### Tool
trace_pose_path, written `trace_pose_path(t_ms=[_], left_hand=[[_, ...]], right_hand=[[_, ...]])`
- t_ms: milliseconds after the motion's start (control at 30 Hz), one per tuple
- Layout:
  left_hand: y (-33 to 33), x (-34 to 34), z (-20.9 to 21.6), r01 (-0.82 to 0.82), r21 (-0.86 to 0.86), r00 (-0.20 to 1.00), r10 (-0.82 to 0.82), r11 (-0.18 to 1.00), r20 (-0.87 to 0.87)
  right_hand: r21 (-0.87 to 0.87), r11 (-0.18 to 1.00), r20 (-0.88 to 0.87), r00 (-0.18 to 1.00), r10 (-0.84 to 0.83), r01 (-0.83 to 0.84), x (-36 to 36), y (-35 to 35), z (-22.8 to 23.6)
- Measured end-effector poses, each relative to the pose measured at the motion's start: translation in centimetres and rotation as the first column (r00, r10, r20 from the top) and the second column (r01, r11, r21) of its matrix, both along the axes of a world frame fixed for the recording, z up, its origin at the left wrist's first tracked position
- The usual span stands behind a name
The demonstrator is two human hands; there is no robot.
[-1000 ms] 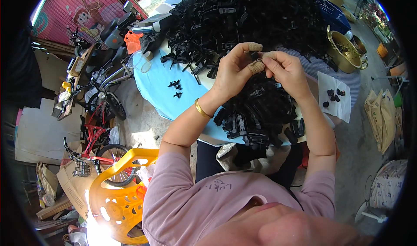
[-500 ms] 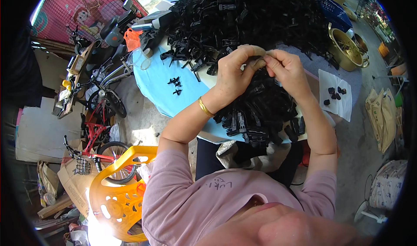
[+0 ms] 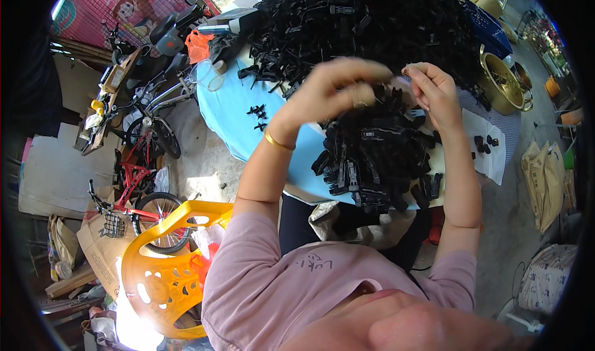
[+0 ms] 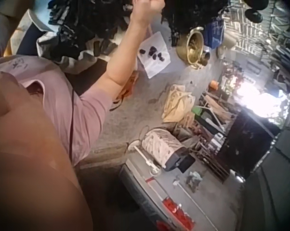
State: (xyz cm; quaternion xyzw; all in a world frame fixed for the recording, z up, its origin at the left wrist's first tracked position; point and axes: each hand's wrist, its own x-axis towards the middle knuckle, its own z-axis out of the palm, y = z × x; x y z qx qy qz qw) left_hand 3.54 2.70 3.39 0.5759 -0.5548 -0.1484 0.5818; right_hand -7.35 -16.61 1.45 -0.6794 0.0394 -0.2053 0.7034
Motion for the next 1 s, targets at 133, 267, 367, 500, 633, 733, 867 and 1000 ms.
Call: trace_pose_path(t_ms=[133, 267, 367, 500, 633, 733, 867, 1000], left_hand=[[0.7, 6.4, -3.9, -0.780, -0.107, 0.367, 0.590, 0.616, 0.720], [0.8, 6.2, -3.5, -0.898, 0.099, 0.297, 0.425, 0.428, 0.855], [0.4, 5.4, -2.2, -0.883, 0.096, 0.349, 0.505, 0.459, 0.790], [-0.2, 3.1, -1.5, -0.551, 0.075, 0.826, 0.530, 0.831, 0.190], [-0.7, 0.7, -1.3, 0.039, 0.071, 0.955, -0.016, 0.997, -0.298], [-1.4, 0.4, -2.0, 0.082, 0.050, 0.927, -0.058, 0.995, -0.370], [-1.8, 1.4, -2.9, 0.287, -0.134, 0.799, -0.315, 0.948, -0.512], [-1.7, 0.2, -1.9, 0.393, -0.180, 0.693, -0.419, 0.902, -0.587]], right_hand=[[-0.016, 1.000, -0.053, 0.999, 0.012, -0.013, 0.5, 0.6, -0.2], [-0.121, 0.993, -0.037, 0.999, 0.001, -0.006, 0.4, 0.7, -0.3], [-0.139, 0.990, -0.033, 0.999, -0.020, 0.016, 0.3, 0.4, -0.3], [-0.097, 0.994, 0.007, 0.999, -0.050, 0.051, 0.5, 0.7, -0.4], [-0.099, 0.995, 0.088, 0.996, 0.022, -0.013, 0.2, 1.4, 0.0], [-0.234, 0.971, 0.116, 0.990, 0.074, -0.045, 0.2, 1.1, -0.5], [-0.283, 0.957, 0.117, 0.988, 0.099, -0.063, -0.5, 1.7, 0.2], [-0.292, 0.945, 0.118, 0.975, 0.186, -0.145, -0.4, 1.8, 0.1]])
